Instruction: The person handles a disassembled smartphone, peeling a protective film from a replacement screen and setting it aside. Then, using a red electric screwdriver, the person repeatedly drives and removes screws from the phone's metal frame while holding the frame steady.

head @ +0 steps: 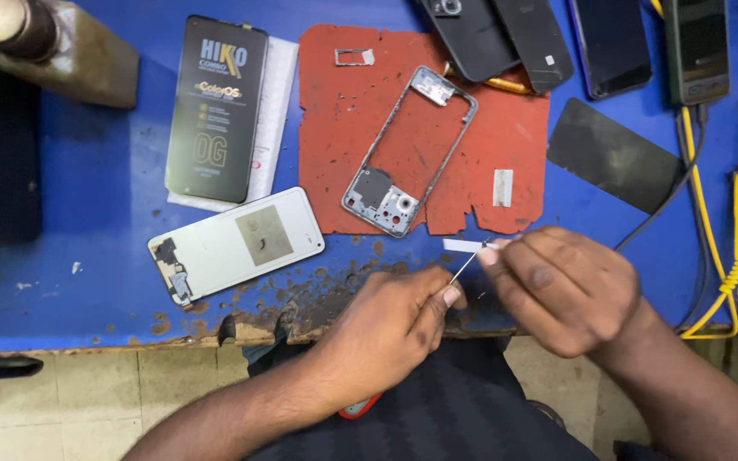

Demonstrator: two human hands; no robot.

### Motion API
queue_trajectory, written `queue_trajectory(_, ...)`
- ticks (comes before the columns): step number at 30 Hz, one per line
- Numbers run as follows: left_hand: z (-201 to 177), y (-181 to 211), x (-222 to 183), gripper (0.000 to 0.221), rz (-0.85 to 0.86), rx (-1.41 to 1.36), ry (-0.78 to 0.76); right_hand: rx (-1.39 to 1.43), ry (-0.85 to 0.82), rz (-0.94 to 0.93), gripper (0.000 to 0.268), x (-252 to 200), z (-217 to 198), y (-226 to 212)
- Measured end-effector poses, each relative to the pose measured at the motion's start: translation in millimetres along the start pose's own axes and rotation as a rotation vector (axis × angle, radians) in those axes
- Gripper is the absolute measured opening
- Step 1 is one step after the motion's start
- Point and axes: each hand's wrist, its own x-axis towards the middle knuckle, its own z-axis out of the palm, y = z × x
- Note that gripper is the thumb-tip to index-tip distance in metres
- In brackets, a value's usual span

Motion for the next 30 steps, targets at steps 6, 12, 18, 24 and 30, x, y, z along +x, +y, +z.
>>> queue_trajectory(6,-6,-1,-2,0.018,-0.014,-0.029,-0.027,-0.325,-0.161,0.287,0.013,-22,-11,15)
queue_trajectory(12,-6,-1,9,0.02,-0.045,-0.052,-0.05,-0.093,0.028,0.327,0.012,-17,-11,-11)
queue_trajectory(18,1,-4,5,0.018,0.079,0.055,0.013,0.014,0.072,0.023,0.013,-13,7,-7)
queue_trajectory(24,-9,-5,0,0.021,-0.002,-0.145,0.016,-0.249,-0.084,0.401,0.008,-33,4,12)
queue_trajectory(30,-10,-13,10,0.03,0.01,-0.538,-0.025,-0.127,-0.207,0.508,0.019,-42,7,-4)
